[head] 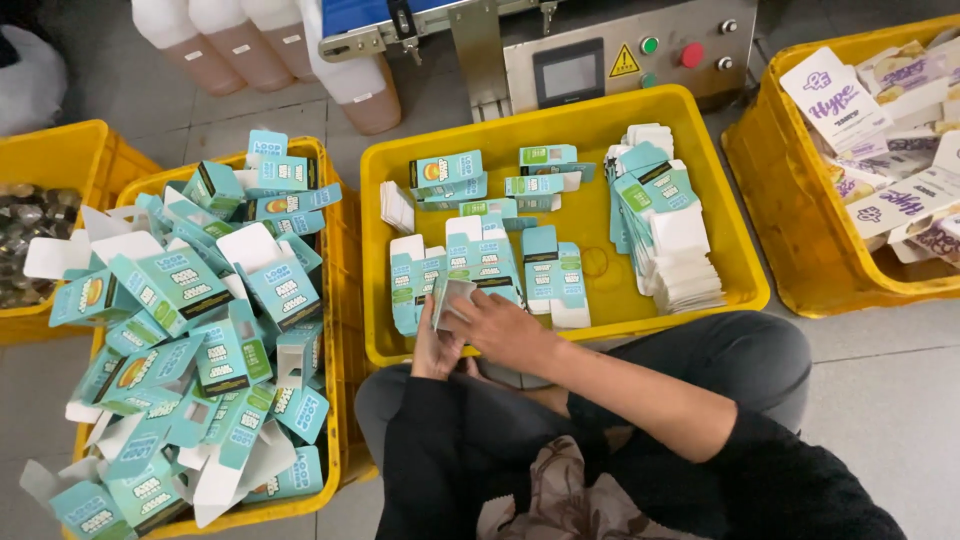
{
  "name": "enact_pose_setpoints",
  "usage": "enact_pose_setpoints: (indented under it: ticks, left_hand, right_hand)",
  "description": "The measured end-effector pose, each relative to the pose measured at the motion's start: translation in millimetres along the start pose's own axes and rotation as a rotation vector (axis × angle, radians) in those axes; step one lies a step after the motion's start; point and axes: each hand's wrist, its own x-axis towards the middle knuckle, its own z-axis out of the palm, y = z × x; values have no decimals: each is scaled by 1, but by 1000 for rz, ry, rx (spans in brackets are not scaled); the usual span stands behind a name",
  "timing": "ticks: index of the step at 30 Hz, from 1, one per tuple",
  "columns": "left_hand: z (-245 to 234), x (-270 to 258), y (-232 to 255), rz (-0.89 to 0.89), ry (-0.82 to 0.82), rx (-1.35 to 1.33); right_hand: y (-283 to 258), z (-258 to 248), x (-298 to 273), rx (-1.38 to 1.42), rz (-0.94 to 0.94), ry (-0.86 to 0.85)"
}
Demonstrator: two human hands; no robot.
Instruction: The person is folding flat cardboard box templates into their final box shape and organizing them in yellow plastic bins.
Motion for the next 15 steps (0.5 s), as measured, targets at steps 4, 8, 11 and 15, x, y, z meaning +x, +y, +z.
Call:
enact_pose_setpoints:
  ticks: [4, 8, 11, 15]
  left_hand:
    - [23, -22, 7, 38, 22, -70]
    - [38, -35, 8, 19, 10, -71]
    - [16, -14, 0, 23, 8, -57]
    - [32, -31, 1, 40, -12, -77]
  right_hand:
    - [-1, 13, -10, 291, 115, -54]
    - [3, 12, -8, 152, 127, 29]
    - [1, 13, 0, 45, 67, -22]
    - [2, 34, -2, 288, 152, -233]
